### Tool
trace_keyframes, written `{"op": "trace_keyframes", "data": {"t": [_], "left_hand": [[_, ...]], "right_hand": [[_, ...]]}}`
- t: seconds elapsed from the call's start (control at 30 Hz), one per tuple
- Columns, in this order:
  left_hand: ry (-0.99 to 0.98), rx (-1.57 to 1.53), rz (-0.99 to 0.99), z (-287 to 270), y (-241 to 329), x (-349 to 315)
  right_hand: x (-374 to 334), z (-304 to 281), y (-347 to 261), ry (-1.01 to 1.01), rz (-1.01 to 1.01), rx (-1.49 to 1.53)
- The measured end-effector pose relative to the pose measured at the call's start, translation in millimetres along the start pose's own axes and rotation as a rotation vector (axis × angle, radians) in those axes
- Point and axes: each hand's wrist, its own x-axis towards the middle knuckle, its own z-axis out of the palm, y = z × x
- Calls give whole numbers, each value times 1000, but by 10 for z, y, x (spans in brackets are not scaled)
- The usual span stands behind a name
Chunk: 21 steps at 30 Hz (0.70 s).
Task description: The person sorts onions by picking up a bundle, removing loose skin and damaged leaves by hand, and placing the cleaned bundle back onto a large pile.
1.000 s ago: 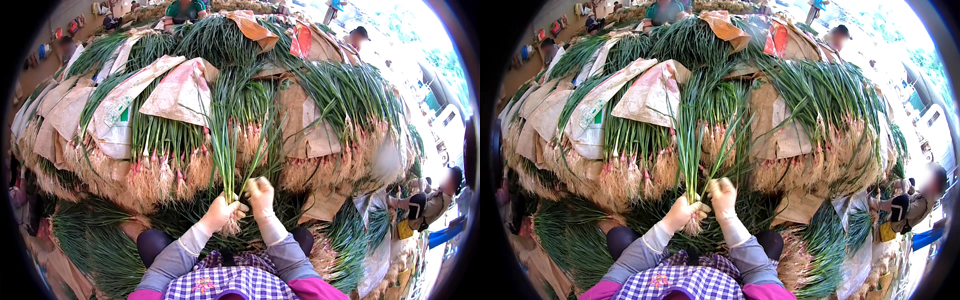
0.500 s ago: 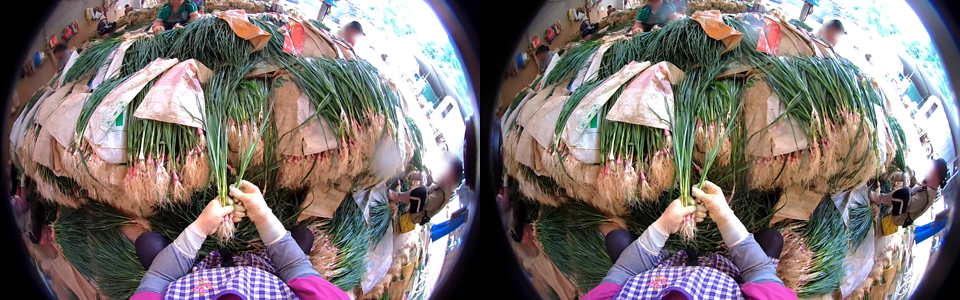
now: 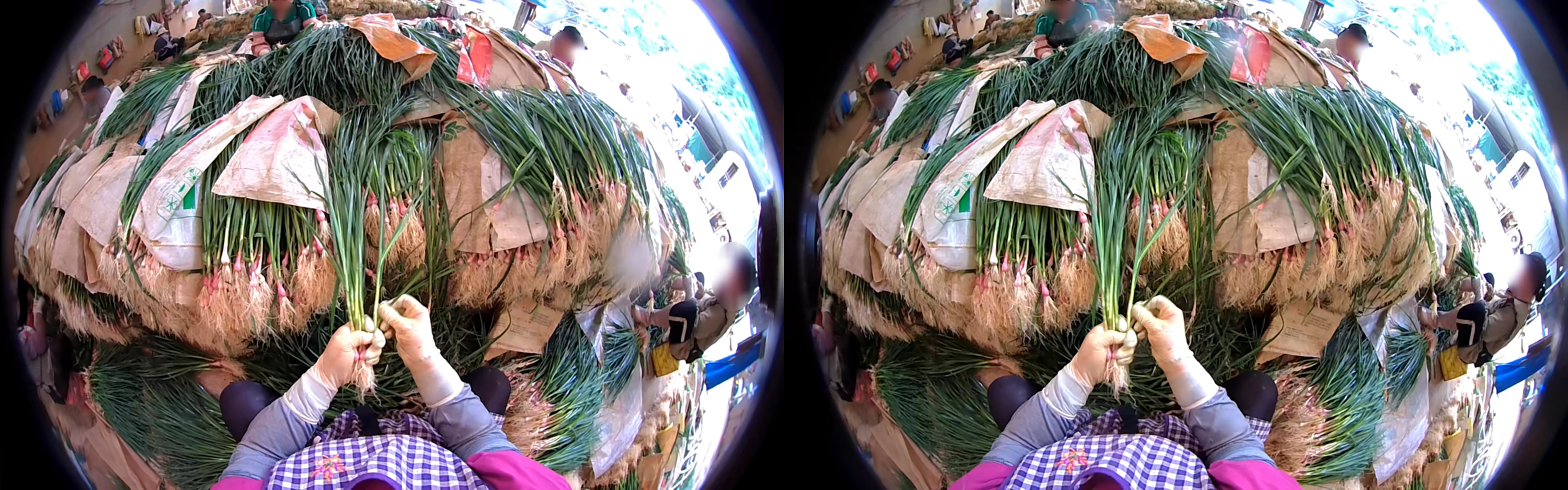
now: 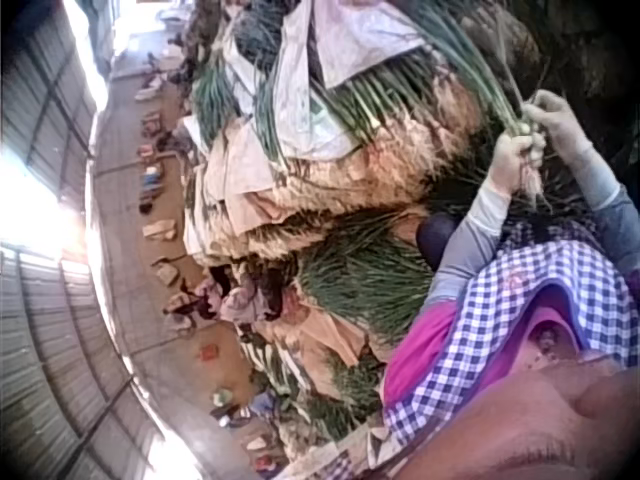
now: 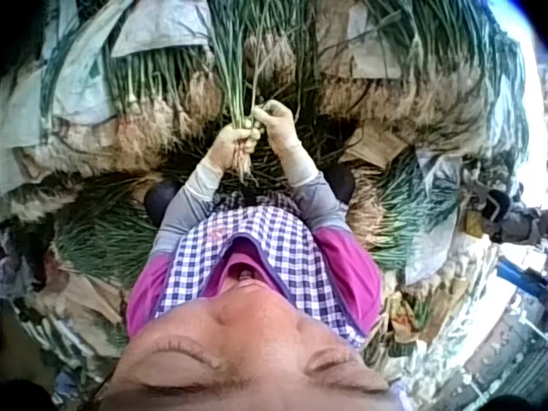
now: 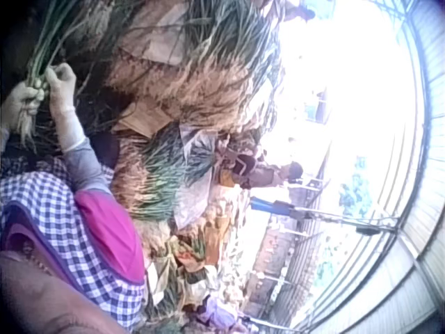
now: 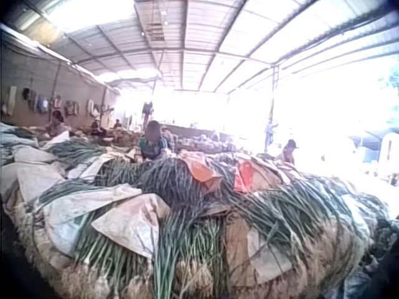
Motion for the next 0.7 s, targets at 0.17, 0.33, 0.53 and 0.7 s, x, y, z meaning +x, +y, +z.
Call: {"op": "trace_keyframes", "data": {"t": [0.17, 0.33, 0.53, 0.7], "left_hand": [[109, 351, 118, 273, 23, -128], [167, 609, 123, 278, 4, 0], [393, 563, 81, -186, -138, 246], [228, 363, -23, -24, -103, 209]], "right_hand": [[305, -750, 14, 23, -87, -1311], [729, -1185, 21, 369, 104, -720], [328, -571, -197, -49, 173, -237], [81, -204, 135, -38, 81, -568]]}}
